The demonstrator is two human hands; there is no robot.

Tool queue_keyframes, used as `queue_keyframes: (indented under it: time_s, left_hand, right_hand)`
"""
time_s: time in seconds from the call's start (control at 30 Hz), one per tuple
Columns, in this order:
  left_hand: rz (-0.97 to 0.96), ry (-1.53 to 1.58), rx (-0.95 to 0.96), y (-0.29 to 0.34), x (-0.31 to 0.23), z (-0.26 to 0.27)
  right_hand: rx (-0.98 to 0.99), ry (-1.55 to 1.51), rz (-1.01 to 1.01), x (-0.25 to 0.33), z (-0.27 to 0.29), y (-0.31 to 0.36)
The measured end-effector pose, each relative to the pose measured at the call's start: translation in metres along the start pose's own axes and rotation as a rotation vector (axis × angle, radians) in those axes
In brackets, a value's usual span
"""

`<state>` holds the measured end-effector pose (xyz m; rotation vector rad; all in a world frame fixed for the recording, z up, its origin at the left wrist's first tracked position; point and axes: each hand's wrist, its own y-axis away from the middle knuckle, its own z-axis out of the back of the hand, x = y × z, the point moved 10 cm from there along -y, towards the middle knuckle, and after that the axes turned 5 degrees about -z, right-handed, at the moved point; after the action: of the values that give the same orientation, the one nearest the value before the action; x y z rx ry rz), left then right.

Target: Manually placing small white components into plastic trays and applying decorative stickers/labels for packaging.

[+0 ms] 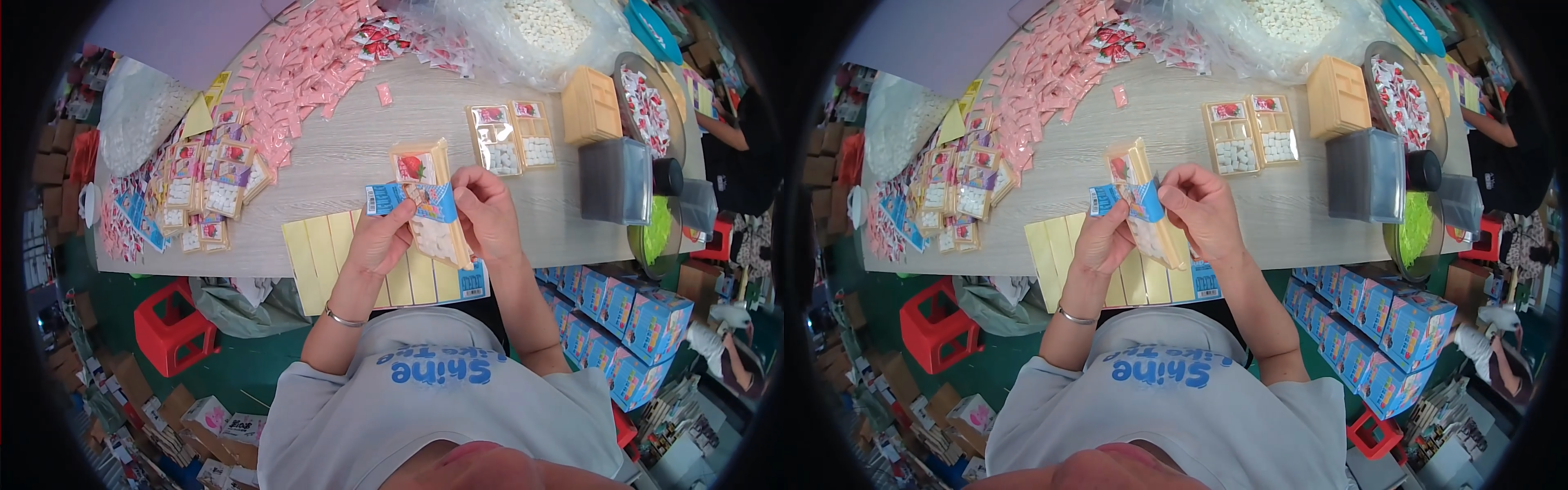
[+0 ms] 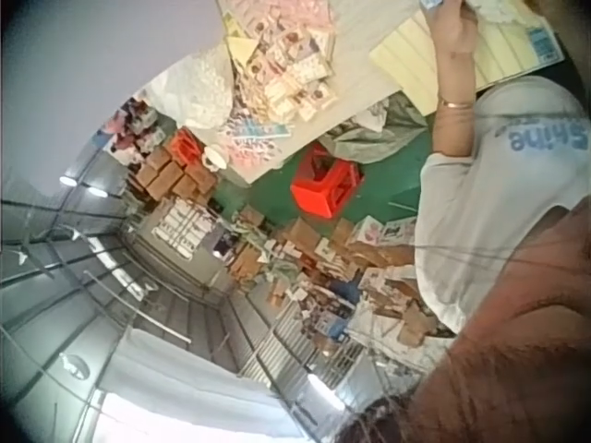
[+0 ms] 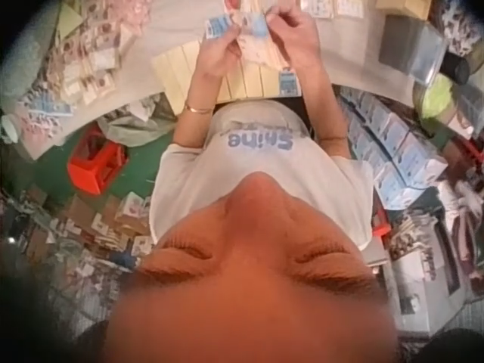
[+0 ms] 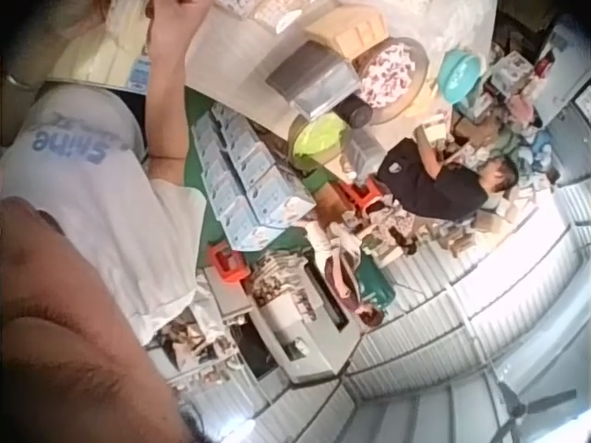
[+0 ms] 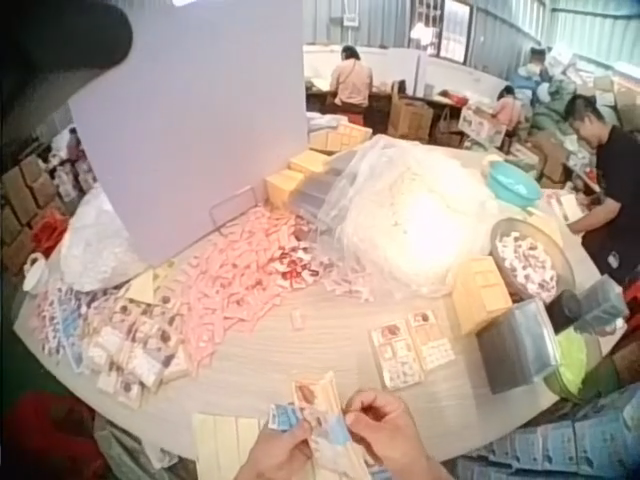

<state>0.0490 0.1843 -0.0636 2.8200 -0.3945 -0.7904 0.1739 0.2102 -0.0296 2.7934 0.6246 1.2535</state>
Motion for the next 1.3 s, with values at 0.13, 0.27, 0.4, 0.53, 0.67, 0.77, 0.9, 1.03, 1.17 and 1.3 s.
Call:
queue_keyframes:
  time_s: [0.13, 0.27, 0.4, 0.53, 0.67, 0.77, 0.9, 1.03, 1.17, 1.3]
  left_hand:
    - [-0.004, 0.001, -0.031, 0.01, 0.001, -0.001]
    - [-0.175, -0.197, -0.034, 0.014, -0.017, -0.001]
    - [-0.298, -0.627, -0.038, 0.023, -0.044, -0.014]
    - [-1.1, -0.811, -0.295, 0.064, -0.126, -0.045]
    - [-1.226, -1.386, -0.01, 0.105, -0.115, -0.079]
    - [-1.011, -1.232, 0.088, 0.091, -0.087, -0.077]
    - [-0.841, -1.055, 0.377, 0.089, -0.063, -0.078]
    - [-0.763, -1.048, 0.475, 0.089, -0.048, -0.081]
    - [-0.688, -0.971, 0.426, 0.085, -0.042, -0.075]
    - [-0.362, -0.914, 0.314, 0.077, -0.061, -0.019]
  right_hand:
    - [-0.187, 0.391, 0.032, 0.022, -0.018, 0.03]
    - [-0.222, 0.498, 0.206, 0.048, -0.032, 0.051]
    - [-0.165, 0.795, 0.132, 0.042, -0.03, 0.048]
    - [-0.219, 0.477, 0.127, 0.036, -0.015, 0.051]
    - [-0.187, 0.76, 0.331, 0.05, -0.025, 0.062]
    - [0.075, 0.94, 0.599, 0.055, -0.064, 0.075]
    - [0.215, 1.004, 0.724, 0.057, -0.078, 0.089]
    - [0.19, 1.029, 0.64, 0.053, -0.071, 0.097]
    - [0.185, 1.059, 0.562, 0.033, -0.061, 0.096]
    - [0.171, 1.024, 0.378, 0.032, -0.052, 0.073]
